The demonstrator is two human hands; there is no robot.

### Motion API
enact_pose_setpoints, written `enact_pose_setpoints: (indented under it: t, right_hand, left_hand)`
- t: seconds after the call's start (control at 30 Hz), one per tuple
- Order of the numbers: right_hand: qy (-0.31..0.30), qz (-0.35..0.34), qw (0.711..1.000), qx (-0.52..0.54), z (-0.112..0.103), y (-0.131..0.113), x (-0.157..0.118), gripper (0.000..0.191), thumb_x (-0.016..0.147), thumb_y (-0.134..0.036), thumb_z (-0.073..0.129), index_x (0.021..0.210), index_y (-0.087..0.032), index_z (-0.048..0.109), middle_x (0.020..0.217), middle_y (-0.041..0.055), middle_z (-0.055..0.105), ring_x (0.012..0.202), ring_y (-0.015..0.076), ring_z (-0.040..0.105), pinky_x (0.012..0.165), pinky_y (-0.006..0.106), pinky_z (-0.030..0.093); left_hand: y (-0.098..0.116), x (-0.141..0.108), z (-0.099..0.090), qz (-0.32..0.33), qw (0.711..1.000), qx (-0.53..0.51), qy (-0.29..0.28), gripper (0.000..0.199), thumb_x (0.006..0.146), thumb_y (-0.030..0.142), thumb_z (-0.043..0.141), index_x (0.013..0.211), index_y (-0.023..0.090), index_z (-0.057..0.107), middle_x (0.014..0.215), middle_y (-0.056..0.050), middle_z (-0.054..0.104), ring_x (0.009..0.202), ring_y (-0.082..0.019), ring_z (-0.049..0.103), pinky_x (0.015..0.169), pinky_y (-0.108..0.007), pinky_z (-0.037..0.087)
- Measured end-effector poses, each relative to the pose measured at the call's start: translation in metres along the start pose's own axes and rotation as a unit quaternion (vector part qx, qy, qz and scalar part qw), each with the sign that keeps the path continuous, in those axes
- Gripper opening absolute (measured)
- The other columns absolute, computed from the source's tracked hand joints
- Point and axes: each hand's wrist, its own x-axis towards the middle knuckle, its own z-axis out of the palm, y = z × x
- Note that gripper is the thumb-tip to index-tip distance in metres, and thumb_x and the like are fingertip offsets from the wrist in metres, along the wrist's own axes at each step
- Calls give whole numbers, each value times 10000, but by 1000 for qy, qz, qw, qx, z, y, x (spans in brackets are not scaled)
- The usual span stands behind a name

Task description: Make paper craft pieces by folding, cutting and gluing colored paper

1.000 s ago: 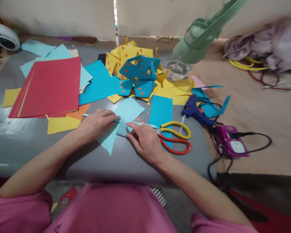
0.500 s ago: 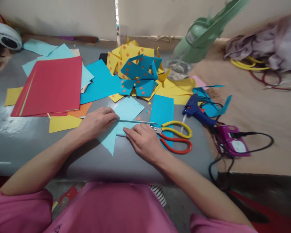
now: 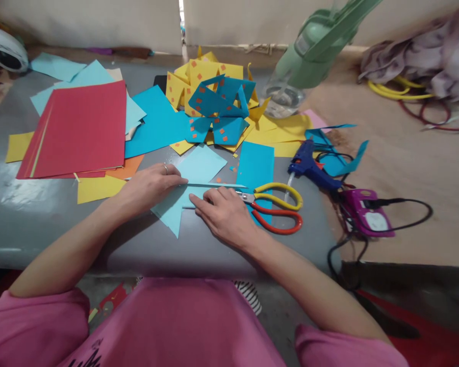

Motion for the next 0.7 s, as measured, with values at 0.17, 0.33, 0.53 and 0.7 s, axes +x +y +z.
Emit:
enact_pose_setpoints:
  t: [0.17, 0.33, 0.53, 0.7]
  right_hand:
    - [-2, 1, 1000, -11, 2, -1, 1, 328, 1036, -279, 493, 1295, -175, 666, 951, 95, 687, 842, 221, 520, 717, 363, 368]
    - [-8, 8, 1000, -15, 2, -2, 1, 333, 1040, -300, 487, 1300, -186, 660, 962, 93, 684, 856, 220, 526, 738, 361, 378]
    - [-6, 10, 1000, 0, -1, -2, 0, 393, 1029, -364, 505, 1354, -184, 635, 995, 108, 670, 891, 235, 546, 797, 382, 427]
    - [51, -29, 997, -53, -5, -4, -2, 401, 991, -447, 575, 1296, -205, 670, 1111, 116, 680, 1009, 257, 549, 867, 394, 405]
  left_hand:
    - [2, 1, -3, 2, 1000, 14, -17, 354, 999, 141, 462, 1201, 231, 738, 1177, -114, 695, 1057, -273, 643, 817, -362, 516]
    - [0, -1, 1, 19, 999, 33, -13, 381, 1013, 113, 418, 1194, 231, 733, 1188, -99, 694, 1085, -258, 643, 840, -353, 505]
    - [10, -8, -2, 36, 992, 112, -41, 367, 1006, 77, 423, 1247, 182, 680, 1220, -108, 676, 1055, -240, 640, 694, -302, 469]
    - [20, -10, -9, 37, 988, 139, -61, 335, 1012, 94, 442, 1278, 136, 642, 1236, -119, 669, 1056, -236, 636, 653, -304, 456]
